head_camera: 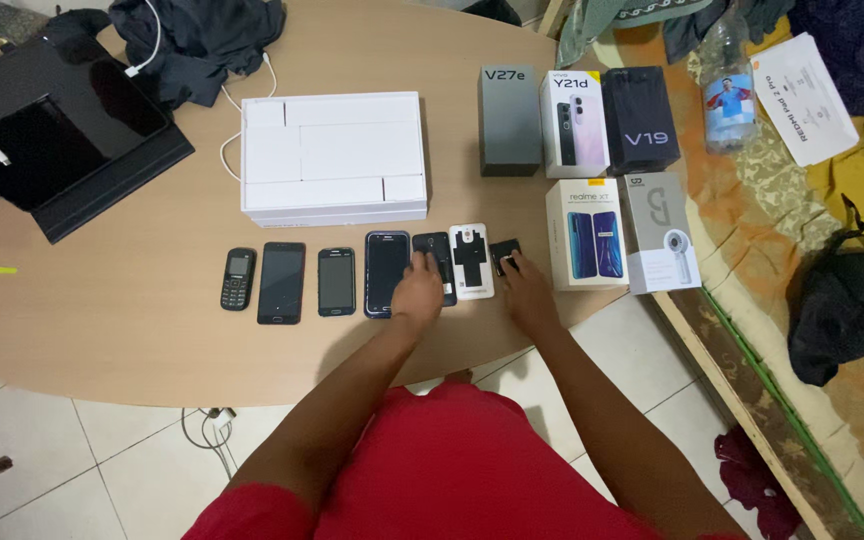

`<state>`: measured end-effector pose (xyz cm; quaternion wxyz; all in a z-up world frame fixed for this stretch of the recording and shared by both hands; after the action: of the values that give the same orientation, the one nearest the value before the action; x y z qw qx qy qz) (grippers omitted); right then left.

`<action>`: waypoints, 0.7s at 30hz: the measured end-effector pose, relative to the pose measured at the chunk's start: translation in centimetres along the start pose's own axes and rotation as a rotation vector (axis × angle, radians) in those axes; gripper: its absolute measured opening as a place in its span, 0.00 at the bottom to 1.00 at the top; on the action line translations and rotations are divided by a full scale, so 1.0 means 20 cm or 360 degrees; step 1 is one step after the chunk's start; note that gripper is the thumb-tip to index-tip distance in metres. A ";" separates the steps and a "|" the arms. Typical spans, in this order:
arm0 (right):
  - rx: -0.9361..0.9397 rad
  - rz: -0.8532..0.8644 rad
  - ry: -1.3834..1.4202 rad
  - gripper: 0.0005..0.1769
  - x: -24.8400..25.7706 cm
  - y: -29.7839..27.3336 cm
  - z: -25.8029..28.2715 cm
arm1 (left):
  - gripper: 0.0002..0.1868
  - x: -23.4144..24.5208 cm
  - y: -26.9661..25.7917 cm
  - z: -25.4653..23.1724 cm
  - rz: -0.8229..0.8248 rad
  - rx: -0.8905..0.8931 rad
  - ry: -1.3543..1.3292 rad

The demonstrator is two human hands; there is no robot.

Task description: The person removes the back covers and batteries from several mobile phones on a table. They handle each phone individually, pry off the covers, and place the components on the table.

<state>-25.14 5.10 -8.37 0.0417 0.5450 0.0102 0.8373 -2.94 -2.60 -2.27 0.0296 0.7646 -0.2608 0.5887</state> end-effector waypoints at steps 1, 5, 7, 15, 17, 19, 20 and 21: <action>-0.0004 -0.0013 0.0027 0.27 0.00 -0.01 0.00 | 0.30 0.01 -0.01 -0.02 0.0084 -0.0105 0.0031; 0.0023 -0.0026 -0.0005 0.29 -0.02 -0.02 -0.01 | 0.29 0.04 -0.06 -0.14 0.0425 -0.0443 0.0173; 0.0101 -0.0152 0.0000 0.27 -0.02 0.00 -0.01 | 0.28 0.03 -0.07 -0.18 0.0499 -0.0507 0.0219; 0.0030 -0.0043 0.0029 0.29 0.03 0.01 0.02 | 0.29 -0.05 -0.11 -0.16 0.0546 -0.0550 0.0256; -0.0107 0.0026 0.0089 0.30 0.05 0.02 0.04 | 0.29 -0.04 -0.11 -0.17 0.0491 -0.0579 0.0273; -0.0390 0.0188 0.0228 0.31 0.07 0.02 0.06 | 0.29 -0.01 -0.14 -0.16 0.0409 -0.0586 0.0223; -0.0244 0.0060 0.0127 0.30 0.09 0.02 0.10 | 0.28 0.01 -0.16 -0.15 0.0352 -0.0577 0.0161; -0.0097 -0.0068 0.0029 0.30 0.11 0.01 0.14 | 0.28 0.04 -0.18 -0.13 0.0295 -0.0568 0.0101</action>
<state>-23.57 4.97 -5.19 0.0761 0.5355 -0.0034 0.8411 -3.64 1.12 0.16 0.1184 0.7010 -0.4293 0.5570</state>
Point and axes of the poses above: each hand's wrist, its own y-axis towards the middle knuckle, its own x-axis out of the back of the hand, z = x × y, the point moved 2 cm from there along y, towards the middle knuckle
